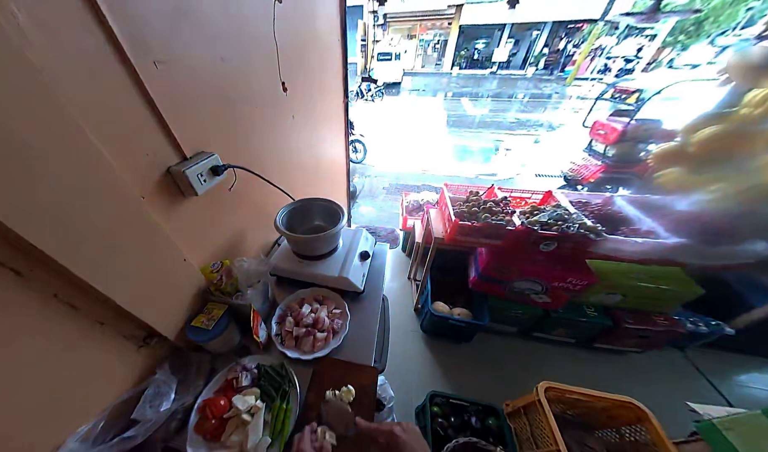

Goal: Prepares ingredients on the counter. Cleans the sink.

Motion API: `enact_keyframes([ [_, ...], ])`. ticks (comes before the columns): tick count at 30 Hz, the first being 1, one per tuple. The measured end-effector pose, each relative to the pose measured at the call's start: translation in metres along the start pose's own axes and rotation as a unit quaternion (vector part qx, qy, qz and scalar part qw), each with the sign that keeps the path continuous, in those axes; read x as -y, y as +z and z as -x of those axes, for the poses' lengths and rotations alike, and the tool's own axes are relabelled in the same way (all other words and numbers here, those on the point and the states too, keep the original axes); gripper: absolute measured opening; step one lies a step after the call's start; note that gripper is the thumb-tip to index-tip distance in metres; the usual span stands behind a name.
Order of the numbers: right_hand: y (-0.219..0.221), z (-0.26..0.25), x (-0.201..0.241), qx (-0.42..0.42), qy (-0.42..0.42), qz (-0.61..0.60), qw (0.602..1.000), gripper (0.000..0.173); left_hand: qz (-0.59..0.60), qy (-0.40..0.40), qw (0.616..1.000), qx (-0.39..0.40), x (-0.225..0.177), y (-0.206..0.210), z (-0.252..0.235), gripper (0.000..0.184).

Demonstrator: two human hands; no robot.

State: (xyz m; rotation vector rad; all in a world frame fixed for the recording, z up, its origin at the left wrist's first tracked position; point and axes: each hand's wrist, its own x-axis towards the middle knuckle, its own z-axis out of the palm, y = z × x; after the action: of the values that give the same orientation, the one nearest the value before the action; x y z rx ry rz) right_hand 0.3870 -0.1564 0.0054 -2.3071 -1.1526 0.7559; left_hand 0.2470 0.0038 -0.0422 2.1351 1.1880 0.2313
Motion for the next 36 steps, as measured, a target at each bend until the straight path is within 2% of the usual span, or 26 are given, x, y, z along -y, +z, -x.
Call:
enact_keyframes([
  [2, -0.009, -0.002, -0.001, -0.005, 0.032, -0.029, 0.999, 0.041, 0.057, 0.002, 0.998, -0.013, 0.000, 0.009, -0.005, 0.044],
  [4, -0.013, -0.004, -0.007, -0.031, 0.014, -0.083, 0.996, 0.037, 0.128, -0.029, 0.991, -0.015, 0.000, 0.010, -0.005, 0.041],
  [7, -0.018, -0.006, -0.016, -0.112, -0.046, -0.165, 0.979, 0.034, 0.293, -0.041, 0.955, -0.038, 0.009, 0.014, -0.001, 0.038],
  [9, -0.020, -0.005, -0.018, -0.115, -0.048, -0.199, 0.972, 0.036, 0.362, -0.021, 0.928, -0.080, 0.016, 0.021, 0.009, 0.035],
  [12, -0.014, -0.008, -0.028, -0.047, 0.000, -0.250, 0.967, 0.039, 0.385, 0.013, 0.916, -0.115, 0.024, 0.027, 0.018, 0.032],
  [14, -0.008, -0.005, -0.028, 0.005, 0.047, -0.315, 0.948, 0.039, 0.346, 0.022, 0.931, -0.114, 0.028, 0.027, 0.025, 0.034],
  [16, -0.007, -0.006, -0.025, 0.017, 0.081, -0.348, 0.934, 0.038, 0.274, 0.026, 0.956, -0.096, 0.026, 0.021, 0.021, 0.042],
  [18, -0.006, -0.011, -0.029, 0.001, 0.088, -0.294, 0.952, 0.036, 0.195, 0.030, 0.978, -0.065, 0.022, 0.017, 0.017, 0.050],
  [21, -0.014, -0.029, -0.029, -0.020, 0.091, -0.075, 0.993, 0.037, 0.117, 0.025, 0.993, -0.023, 0.014, 0.015, 0.005, 0.053],
  [23, -0.017, -0.043, -0.021, -0.012, 0.114, 0.050, 0.992, 0.039, 0.103, 0.023, 0.994, -0.021, 0.012, 0.018, -0.001, 0.049],
  [25, -0.017, -0.052, -0.012, 0.007, 0.130, 0.111, 0.985, 0.040, 0.126, 0.034, 0.991, -0.027, 0.013, 0.021, -0.003, 0.045],
  [28, -0.014, -0.060, -0.004, 0.027, 0.121, 0.129, 0.984, 0.040, 0.207, 0.054, 0.976, -0.039, 0.015, 0.025, 0.000, 0.046],
  [32, -0.019, -0.061, -0.003, 0.066, 0.050, 0.147, 0.986, 0.039, 0.297, 0.068, 0.948, -0.094, 0.023, 0.031, 0.013, 0.045],
  [36, -0.026, -0.074, -0.017, 0.046, -0.010, 0.135, 0.990, 0.039, 0.338, 0.028, 0.933, -0.122, 0.027, 0.024, 0.034, 0.045],
])
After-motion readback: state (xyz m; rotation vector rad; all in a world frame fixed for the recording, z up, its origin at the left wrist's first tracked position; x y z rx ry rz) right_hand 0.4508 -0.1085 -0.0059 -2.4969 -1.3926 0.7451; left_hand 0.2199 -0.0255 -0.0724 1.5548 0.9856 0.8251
